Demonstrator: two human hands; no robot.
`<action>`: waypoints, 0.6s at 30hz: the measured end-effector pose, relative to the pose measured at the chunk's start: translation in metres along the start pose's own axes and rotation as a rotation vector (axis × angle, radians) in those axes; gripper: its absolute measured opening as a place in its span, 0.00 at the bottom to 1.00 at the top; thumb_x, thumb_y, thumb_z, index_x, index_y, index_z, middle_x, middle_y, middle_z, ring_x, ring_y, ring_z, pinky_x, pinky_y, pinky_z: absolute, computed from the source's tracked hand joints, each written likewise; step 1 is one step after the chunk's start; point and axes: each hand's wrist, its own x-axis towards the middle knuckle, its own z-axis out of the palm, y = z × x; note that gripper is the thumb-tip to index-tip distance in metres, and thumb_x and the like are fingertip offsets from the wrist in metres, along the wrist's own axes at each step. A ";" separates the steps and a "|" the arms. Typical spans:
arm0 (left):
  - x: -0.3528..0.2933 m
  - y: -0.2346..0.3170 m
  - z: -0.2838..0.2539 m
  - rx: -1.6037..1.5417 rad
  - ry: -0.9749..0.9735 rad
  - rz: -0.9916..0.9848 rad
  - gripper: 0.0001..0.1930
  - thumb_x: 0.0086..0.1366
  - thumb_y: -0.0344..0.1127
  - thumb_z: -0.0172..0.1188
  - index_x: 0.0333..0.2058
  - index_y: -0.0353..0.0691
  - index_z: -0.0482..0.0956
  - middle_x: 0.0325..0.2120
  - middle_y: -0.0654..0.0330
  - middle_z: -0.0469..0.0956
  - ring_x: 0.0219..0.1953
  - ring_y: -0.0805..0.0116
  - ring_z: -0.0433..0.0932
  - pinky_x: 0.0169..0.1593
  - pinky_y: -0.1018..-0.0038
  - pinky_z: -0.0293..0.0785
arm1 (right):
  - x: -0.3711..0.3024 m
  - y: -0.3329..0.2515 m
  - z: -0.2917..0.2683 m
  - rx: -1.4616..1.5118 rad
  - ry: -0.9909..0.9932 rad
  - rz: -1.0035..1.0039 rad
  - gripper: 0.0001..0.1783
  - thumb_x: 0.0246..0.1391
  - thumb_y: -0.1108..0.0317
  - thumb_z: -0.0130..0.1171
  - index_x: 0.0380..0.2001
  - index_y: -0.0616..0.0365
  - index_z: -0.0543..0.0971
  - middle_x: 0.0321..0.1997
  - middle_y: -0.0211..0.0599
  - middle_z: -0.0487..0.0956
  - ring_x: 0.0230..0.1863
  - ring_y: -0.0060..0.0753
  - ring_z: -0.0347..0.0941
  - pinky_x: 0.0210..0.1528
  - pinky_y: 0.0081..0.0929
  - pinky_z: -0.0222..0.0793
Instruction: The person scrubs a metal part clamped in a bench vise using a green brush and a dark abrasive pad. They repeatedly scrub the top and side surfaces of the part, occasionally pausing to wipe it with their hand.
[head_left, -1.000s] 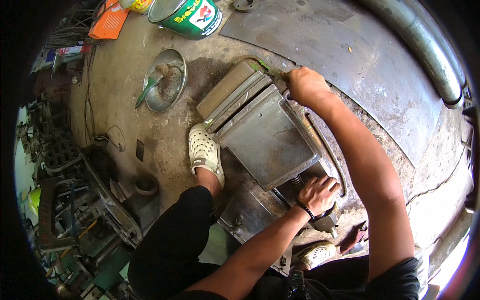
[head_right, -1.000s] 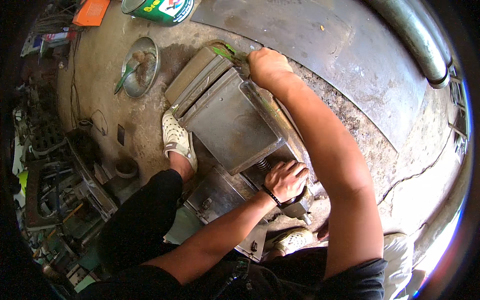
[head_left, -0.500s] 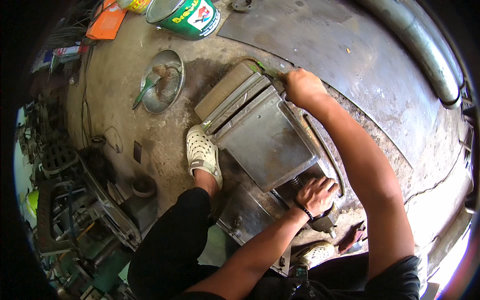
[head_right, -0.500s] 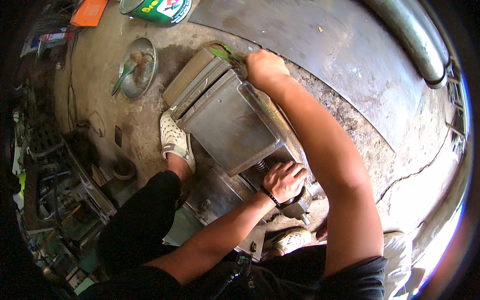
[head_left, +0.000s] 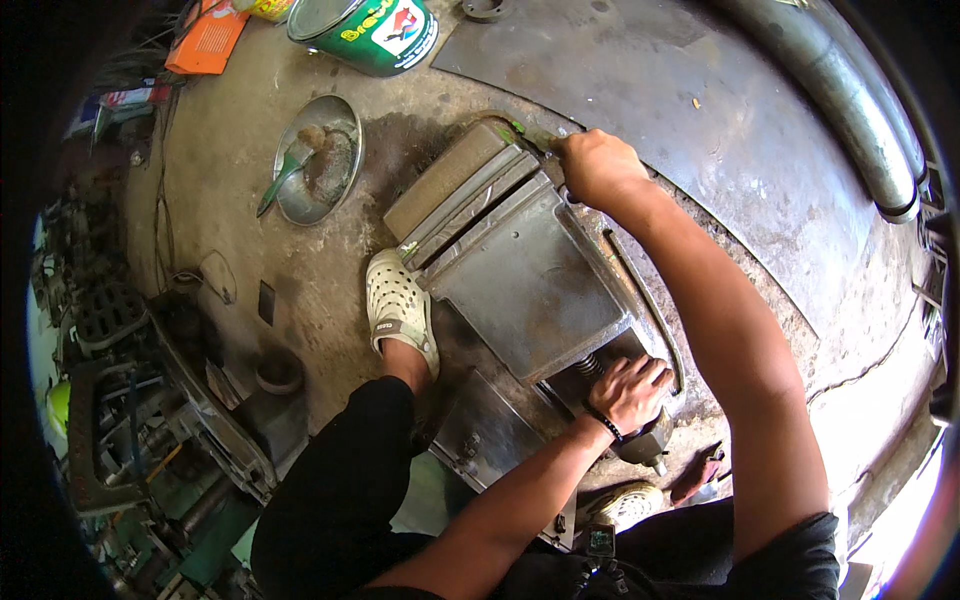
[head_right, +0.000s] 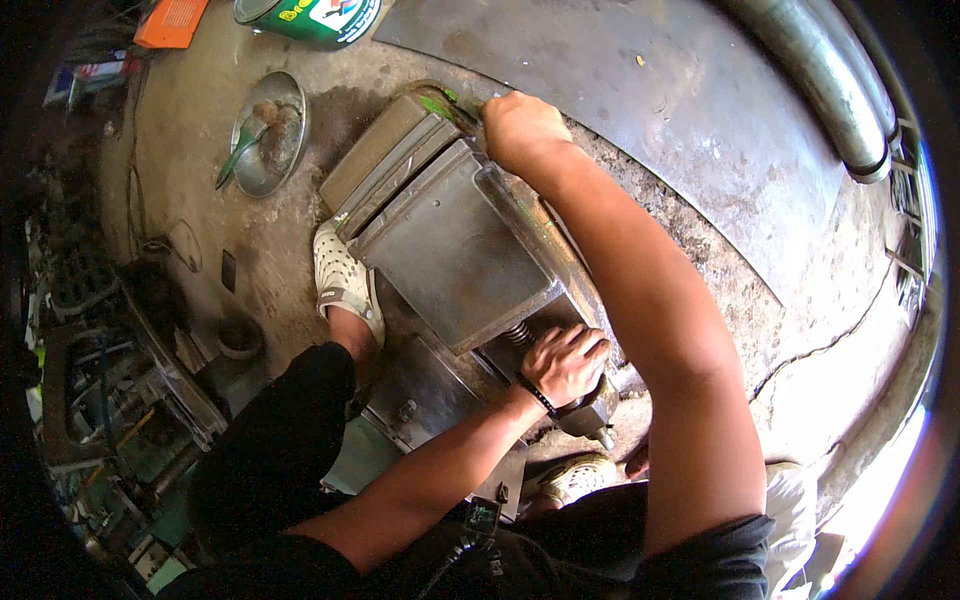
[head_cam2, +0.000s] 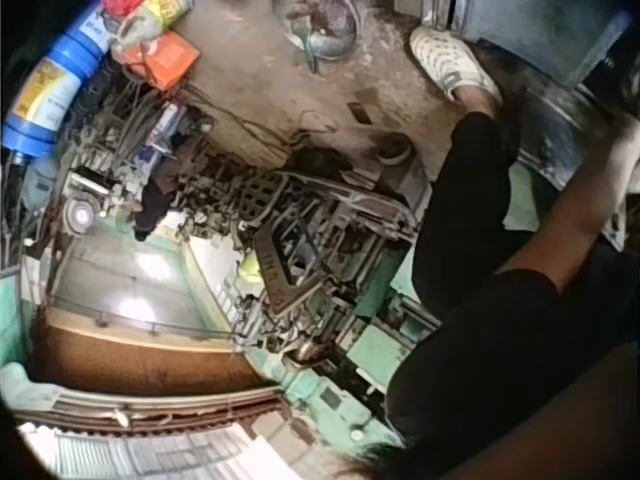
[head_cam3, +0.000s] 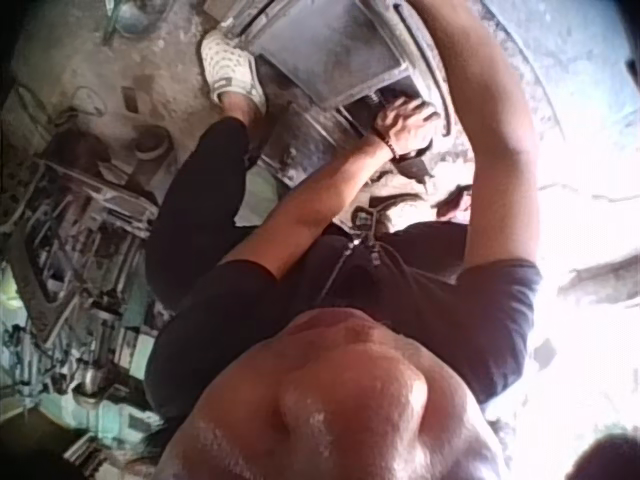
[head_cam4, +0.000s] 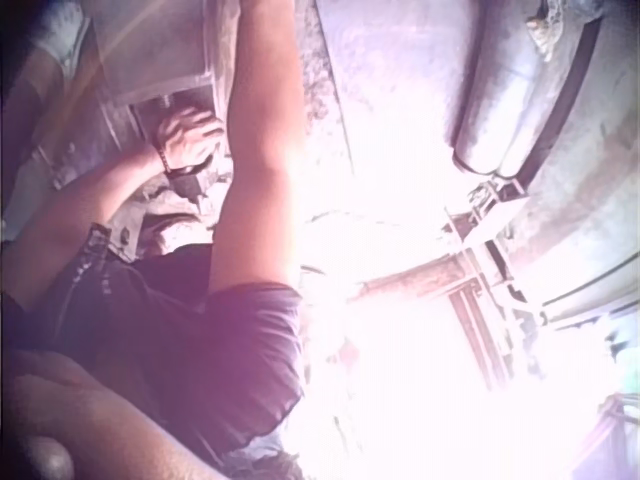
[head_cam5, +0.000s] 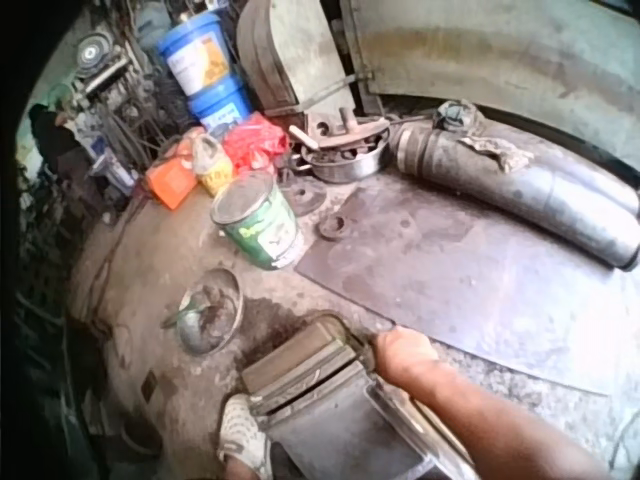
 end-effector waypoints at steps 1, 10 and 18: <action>-0.001 0.000 0.000 0.017 -0.021 0.001 0.15 0.58 0.40 0.61 0.45 0.49 0.79 0.43 0.65 0.76 0.49 0.67 0.75 0.48 0.63 0.71 | -0.001 -0.002 -0.001 -0.035 -0.055 0.034 0.19 0.60 0.70 0.55 0.54 0.47 0.81 0.46 0.50 0.84 0.50 0.52 0.82 0.53 0.45 0.78; -0.002 -0.001 0.002 0.000 -0.057 -0.011 0.17 0.57 0.40 0.62 0.46 0.48 0.79 0.46 0.65 0.77 0.51 0.67 0.75 0.51 0.63 0.71 | 0.001 -0.011 -0.002 -0.050 -0.054 0.049 0.23 0.57 0.67 0.61 0.57 0.44 0.80 0.45 0.51 0.84 0.49 0.54 0.81 0.52 0.47 0.78; -0.002 0.000 0.002 -0.002 0.099 0.035 0.13 0.57 0.39 0.62 0.41 0.48 0.80 0.41 0.66 0.77 0.44 0.67 0.77 0.44 0.65 0.72 | 0.012 0.006 0.003 -0.040 0.014 -0.034 0.22 0.62 0.66 0.54 0.60 0.42 0.78 0.45 0.50 0.84 0.47 0.53 0.82 0.52 0.44 0.77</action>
